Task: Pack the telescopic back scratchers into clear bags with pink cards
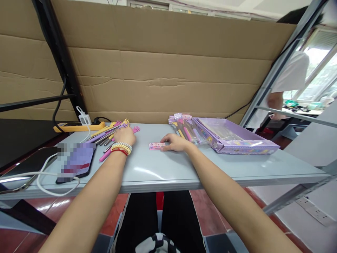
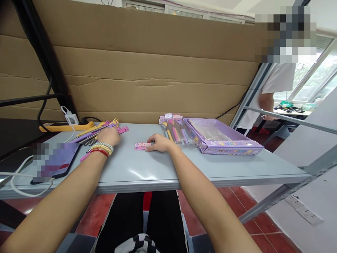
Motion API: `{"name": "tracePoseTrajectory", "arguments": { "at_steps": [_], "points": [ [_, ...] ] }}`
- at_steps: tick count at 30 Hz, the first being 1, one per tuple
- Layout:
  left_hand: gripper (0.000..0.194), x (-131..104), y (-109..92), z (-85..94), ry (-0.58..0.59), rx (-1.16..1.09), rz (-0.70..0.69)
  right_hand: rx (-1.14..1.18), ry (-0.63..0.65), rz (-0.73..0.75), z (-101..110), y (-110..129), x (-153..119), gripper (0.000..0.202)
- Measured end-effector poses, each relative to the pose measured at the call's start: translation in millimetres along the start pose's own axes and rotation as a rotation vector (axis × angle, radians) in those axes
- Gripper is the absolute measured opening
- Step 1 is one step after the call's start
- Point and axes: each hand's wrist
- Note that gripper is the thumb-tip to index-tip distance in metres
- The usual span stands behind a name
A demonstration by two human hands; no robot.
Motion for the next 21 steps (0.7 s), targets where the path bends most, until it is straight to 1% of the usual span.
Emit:
{"name": "tracePoseTrajectory", "arguments": {
  "at_steps": [5, 12, 14, 16, 19, 21],
  "points": [
    [0.043, 5, 4, -6.0, 0.05, 0.008, 0.024, 0.053, 0.011, -0.006, -1, 0, 1, 0.041],
    [0.044, 9, 8, -11.5, 0.054, 0.015, 0.065, 0.022, -0.003, -0.039, -1, 3, 0, 0.048],
    [0.042, 9, 8, -10.5, 0.06, 0.029, 0.056, 0.046, 0.001, -0.058, -1, 3, -1, 0.049],
    [0.039, 9, 6, -8.7, 0.067, 0.042, 0.016, 0.067, -0.01, -0.064, 0, 4, -1, 0.049],
    [0.034, 8, 1, -6.0, 0.068, -0.001, -0.056, 0.098, -0.098, -0.059, 0, 6, -1, 0.048],
    [0.033, 7, -4, -5.0, 0.044, -0.115, -0.104, 0.148, -0.196, -0.063, 0, 7, -1, 0.043]
  ]
}}
Point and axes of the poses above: each hand's wrist, its own x-axis towards the middle knuckle, its own z-axis out of the back of the hand, y = z × x, and after that the axes turned 10 degrees about -y, right-handed
